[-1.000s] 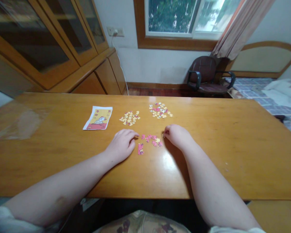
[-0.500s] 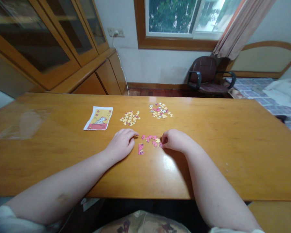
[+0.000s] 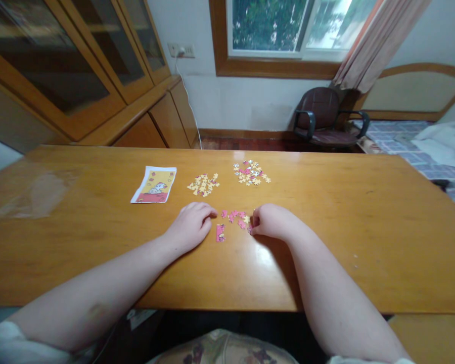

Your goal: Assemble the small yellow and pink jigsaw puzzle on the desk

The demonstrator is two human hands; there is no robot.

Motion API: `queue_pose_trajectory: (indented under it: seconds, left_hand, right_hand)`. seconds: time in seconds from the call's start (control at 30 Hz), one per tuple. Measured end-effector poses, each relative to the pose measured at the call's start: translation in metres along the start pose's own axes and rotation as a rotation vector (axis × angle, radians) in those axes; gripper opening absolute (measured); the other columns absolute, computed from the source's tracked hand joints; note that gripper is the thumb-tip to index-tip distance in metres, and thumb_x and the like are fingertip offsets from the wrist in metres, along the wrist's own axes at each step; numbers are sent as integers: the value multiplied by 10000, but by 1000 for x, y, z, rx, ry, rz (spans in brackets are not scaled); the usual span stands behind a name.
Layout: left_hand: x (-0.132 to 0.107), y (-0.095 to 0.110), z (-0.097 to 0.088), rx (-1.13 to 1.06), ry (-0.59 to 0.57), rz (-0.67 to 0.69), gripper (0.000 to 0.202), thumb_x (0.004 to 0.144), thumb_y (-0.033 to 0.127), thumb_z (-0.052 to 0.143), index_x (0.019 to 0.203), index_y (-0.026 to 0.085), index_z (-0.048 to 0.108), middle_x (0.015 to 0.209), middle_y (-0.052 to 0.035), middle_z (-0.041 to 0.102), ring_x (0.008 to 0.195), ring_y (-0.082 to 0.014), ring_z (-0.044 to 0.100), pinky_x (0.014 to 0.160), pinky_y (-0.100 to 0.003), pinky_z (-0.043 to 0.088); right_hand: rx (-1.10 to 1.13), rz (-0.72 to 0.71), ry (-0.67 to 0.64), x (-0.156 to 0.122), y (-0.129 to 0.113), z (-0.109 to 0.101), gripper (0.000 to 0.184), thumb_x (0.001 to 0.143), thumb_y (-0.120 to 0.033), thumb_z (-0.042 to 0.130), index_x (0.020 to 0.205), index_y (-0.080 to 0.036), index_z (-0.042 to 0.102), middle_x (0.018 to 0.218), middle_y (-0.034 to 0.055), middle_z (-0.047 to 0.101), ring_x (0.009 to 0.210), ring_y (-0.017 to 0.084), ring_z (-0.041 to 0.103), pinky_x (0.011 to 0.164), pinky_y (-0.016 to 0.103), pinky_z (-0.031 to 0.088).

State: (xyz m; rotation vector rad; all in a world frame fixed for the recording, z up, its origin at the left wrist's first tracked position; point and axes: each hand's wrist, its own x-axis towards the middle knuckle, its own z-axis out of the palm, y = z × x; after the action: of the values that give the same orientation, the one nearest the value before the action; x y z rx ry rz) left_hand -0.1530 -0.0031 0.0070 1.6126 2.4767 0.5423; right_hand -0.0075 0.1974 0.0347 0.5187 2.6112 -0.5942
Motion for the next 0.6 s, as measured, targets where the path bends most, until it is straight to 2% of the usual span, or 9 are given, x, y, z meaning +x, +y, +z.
queue_pose_trajectory:
  seconds: [0.17,0.27,0.37,0.6]
  left_hand:
    - [1,0,0,-1,3,-9,275,820,129,444,961,205,668,1003,-33,673,980,-223,566,904,-404,439]
    - [1,1,-1,-8,0,-14,279,819,127,441,962,203,668,1007,-34,675,977,-222,567,903,-405,440]
    - [0,1,-2,-10,-3,-14,279,823,131,439,963,207,669,1008,-38,673,975,-222,566,902,-406,441]
    - [0,0,-1,-15,8,-8,278,829,135,437,963,210,669,1005,-41,669,974,-225,566,901,-408,444]
  right_hand:
    - [19,-14,22,-1,2,-2,203,693,-416,665,737,-219,688,681,14,674,598,150,556,526,257,331]
    - [3,-37,107,-1,7,-3,122,702,-312,639,759,-216,684,710,16,677,614,144,554,545,249,344]
    - [14,-58,138,0,11,-4,147,680,-213,607,795,-224,697,743,11,684,636,142,562,569,243,361]
    - [-18,-9,143,4,17,-3,169,710,-210,583,814,-236,714,768,25,702,665,162,587,584,250,368]
